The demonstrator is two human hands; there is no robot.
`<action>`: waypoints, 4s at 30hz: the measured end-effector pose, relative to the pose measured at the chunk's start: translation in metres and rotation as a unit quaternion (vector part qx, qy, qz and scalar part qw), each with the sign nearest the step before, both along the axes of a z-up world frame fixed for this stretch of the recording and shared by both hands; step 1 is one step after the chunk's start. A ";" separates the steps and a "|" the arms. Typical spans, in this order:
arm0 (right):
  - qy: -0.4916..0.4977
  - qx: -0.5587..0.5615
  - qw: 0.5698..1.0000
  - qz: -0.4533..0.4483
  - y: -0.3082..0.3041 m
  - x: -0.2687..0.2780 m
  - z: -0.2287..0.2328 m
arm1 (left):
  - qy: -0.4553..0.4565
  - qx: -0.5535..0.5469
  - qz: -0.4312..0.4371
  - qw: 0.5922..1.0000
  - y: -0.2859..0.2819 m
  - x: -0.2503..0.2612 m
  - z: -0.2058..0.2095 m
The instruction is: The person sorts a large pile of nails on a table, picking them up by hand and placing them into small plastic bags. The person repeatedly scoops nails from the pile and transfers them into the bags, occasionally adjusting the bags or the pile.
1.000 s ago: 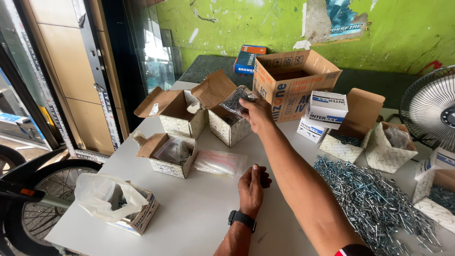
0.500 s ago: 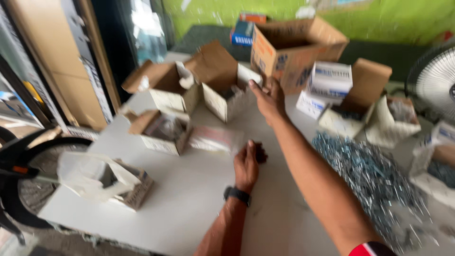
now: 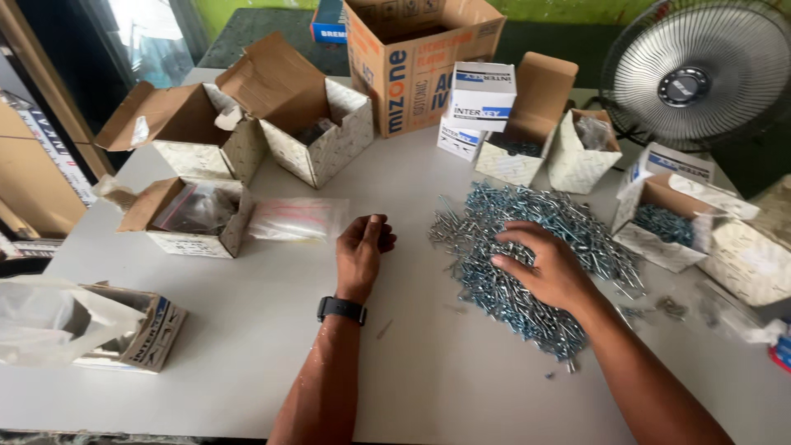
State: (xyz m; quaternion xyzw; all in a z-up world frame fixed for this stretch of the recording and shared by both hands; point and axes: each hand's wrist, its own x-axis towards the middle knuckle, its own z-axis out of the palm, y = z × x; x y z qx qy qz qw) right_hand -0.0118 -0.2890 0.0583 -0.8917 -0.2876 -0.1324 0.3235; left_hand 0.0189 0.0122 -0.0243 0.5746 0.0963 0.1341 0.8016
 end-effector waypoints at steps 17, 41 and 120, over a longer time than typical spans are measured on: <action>-0.156 -0.022 0.969 -0.192 -0.096 0.017 -0.064 | 0.008 0.048 -0.030 0.998 0.001 -0.012 0.014; -0.082 -0.191 0.978 -0.030 0.000 0.009 -0.078 | 0.004 0.128 -0.057 0.990 -0.002 -0.017 0.015; 0.164 0.035 0.964 -0.206 -0.106 -0.018 0.001 | 0.027 0.264 -0.066 0.962 -0.005 -0.024 0.034</action>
